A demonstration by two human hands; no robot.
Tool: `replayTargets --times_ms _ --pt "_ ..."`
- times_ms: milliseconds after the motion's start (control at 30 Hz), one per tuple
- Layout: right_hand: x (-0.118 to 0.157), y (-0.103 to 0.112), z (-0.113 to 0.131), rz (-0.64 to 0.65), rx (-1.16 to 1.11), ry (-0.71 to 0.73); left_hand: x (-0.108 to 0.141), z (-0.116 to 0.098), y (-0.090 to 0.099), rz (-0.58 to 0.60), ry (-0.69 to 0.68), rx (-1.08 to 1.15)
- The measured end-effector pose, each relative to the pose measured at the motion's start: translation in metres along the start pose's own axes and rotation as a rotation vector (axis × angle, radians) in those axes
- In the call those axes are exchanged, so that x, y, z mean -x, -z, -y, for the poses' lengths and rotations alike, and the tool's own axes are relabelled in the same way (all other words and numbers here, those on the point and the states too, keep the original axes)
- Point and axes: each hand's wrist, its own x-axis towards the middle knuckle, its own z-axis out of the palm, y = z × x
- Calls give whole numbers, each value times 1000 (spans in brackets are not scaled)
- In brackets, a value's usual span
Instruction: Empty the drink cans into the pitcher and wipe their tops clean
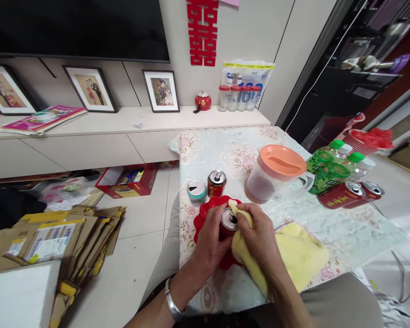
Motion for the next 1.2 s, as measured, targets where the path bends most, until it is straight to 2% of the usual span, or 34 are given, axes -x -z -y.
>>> replayTargets --times_ms 667,800,1000,1200 --pt "1 -1 1 -16 15 -11 2 6 -4 -4 18 31" --pt "0 -1 1 -36 25 8 1 4 -6 -29 71 36" --pt "3 -2 0 -80 24 36 1 1 -4 -5 64 39" --pt "4 -2 1 -69 20 19 2 1 -6 -18 71 26"
